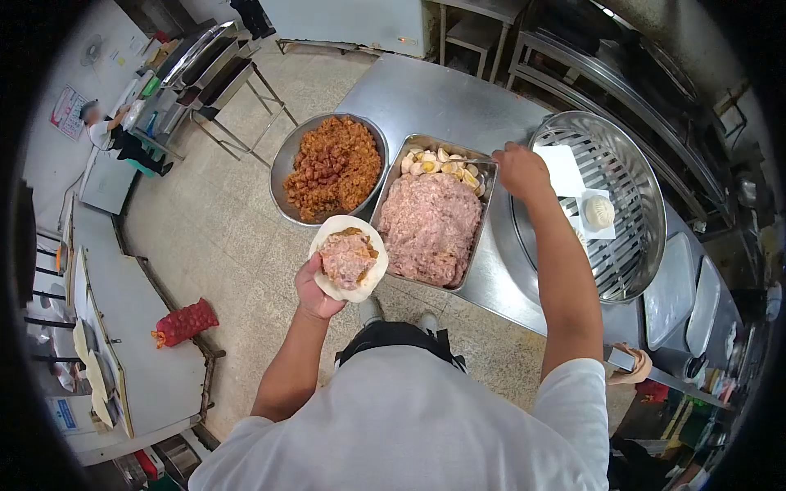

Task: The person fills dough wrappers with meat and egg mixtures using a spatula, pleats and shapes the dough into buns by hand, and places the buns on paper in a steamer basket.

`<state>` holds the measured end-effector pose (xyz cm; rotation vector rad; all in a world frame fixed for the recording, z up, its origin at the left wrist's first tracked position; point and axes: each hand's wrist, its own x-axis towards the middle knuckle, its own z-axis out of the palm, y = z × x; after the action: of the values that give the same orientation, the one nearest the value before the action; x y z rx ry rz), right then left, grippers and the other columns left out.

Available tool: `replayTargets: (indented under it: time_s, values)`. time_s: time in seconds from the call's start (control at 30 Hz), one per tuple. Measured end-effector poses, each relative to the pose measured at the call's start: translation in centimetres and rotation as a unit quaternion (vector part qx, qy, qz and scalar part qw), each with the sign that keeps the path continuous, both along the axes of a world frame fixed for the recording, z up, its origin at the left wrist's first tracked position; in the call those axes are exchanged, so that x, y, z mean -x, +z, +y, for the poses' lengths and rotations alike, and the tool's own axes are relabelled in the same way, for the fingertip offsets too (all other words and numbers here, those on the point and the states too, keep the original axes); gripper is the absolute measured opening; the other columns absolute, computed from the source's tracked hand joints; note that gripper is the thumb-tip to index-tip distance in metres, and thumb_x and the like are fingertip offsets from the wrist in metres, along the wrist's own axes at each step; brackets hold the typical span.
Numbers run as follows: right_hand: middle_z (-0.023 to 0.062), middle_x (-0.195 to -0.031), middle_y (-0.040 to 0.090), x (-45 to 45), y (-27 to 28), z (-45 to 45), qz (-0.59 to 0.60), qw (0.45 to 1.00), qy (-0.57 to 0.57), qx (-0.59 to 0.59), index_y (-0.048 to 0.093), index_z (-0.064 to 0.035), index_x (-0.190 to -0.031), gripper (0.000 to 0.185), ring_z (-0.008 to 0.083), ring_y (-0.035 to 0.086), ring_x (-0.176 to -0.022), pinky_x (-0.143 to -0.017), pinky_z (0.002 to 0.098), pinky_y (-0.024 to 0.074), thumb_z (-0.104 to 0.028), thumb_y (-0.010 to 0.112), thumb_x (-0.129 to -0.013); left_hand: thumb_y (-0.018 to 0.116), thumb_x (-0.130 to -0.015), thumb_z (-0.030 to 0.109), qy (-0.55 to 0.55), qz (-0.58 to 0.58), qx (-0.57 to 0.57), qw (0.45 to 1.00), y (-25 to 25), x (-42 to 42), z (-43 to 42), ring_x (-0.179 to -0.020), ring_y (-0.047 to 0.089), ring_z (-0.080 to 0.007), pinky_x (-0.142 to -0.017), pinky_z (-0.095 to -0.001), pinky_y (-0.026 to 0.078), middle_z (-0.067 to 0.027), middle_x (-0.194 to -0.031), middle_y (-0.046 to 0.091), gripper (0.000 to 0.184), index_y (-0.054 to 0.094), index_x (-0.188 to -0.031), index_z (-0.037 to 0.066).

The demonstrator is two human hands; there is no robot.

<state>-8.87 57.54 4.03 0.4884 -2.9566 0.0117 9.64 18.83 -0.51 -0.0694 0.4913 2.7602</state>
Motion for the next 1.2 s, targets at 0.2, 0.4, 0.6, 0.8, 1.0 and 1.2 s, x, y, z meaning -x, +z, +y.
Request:
replayTargets:
  time_s: [0.2,0.4,0.6,0.8,1.0,1.2]
  values:
    - [0.0133,-0.095,0.067,2.8,-0.6,1.2,-0.050,0.998,0.048,-0.011,0.072,-0.0119,-0.095,0.020,0.0339,0.068,-0.088,-0.076,0.0449,0.0545,-0.015,0.055,-0.086,0.064,-0.092,0.031,0.008,0.003,-0.013,1.000,0.1,-0.4,-0.2,-0.132,0.048,-0.0380,-0.113,-0.0539,0.035,-0.0214,-0.142,0.049,0.066,0.039,-0.143,-0.002]
    - [0.0159,-0.086,0.069,2.4,-1.3,2.1,-0.084,0.996,0.038,0.013,0.070,-0.0106,-0.090,0.017,0.0380,0.066,-0.085,-0.075,0.0488,0.0521,-0.015,0.053,-0.086,0.064,-0.091,0.031,0.017,-0.012,-0.010,1.000,-0.2,-0.8,-0.3,-0.132,0.048,-0.0382,-0.113,-0.0541,0.035,-0.0217,-0.142,0.049,0.066,0.039,-0.143,-0.002]
    - [0.0157,-0.092,0.070,1.7,-3.5,3.6,-0.088,0.996,0.013,0.000,0.072,-0.0126,-0.092,0.018,0.0355,0.068,-0.086,-0.075,0.0472,0.0544,-0.012,0.056,-0.082,0.064,-0.091,0.031,0.025,-0.017,0.007,1.000,-0.2,-0.2,0.3,-0.131,0.049,-0.0375,-0.113,-0.0535,0.036,-0.0214,-0.141,0.050,0.066,0.040,-0.143,-0.002]
    - [0.0168,-0.090,0.070,0.7,-1.8,3.7,-0.033,0.997,-0.059,0.028,0.072,-0.0117,-0.092,0.020,0.0360,0.069,-0.086,-0.076,0.0475,0.0546,-0.011,0.054,-0.082,0.063,-0.092,0.032,0.026,-0.018,0.015,0.999,-0.3,0.3,0.4,-0.131,0.049,-0.0377,-0.112,-0.0534,0.037,-0.0207,-0.141,0.050,0.065,0.040,-0.143,-0.001]
    - [0.0198,-0.090,0.071,-1.4,-1.4,3.0,-0.115,0.983,-0.140,0.041,0.073,-0.0113,-0.092,0.022,0.0376,0.069,-0.087,-0.080,0.0470,0.0547,-0.014,0.055,-0.080,0.064,-0.091,0.031,0.029,-0.022,0.011,0.999,0.3,0.1,0.5,-0.131,0.048,-0.0374,-0.113,-0.0535,0.035,-0.0205,-0.142,0.049,0.066,0.040,-0.143,-0.001]
    - [0.0181,-0.091,0.071,-1.6,-2.8,1.9,-0.120,0.980,-0.134,0.080,0.074,-0.0113,-0.094,0.022,0.0377,0.068,-0.088,-0.079,0.0474,0.0542,-0.015,0.055,-0.083,0.064,-0.091,0.030,0.023,-0.019,0.013,0.999,0.2,0.5,0.6,-0.131,0.048,-0.0372,-0.113,-0.0535,0.035,-0.0205,-0.142,0.049,0.066,0.040,-0.143,0.000]
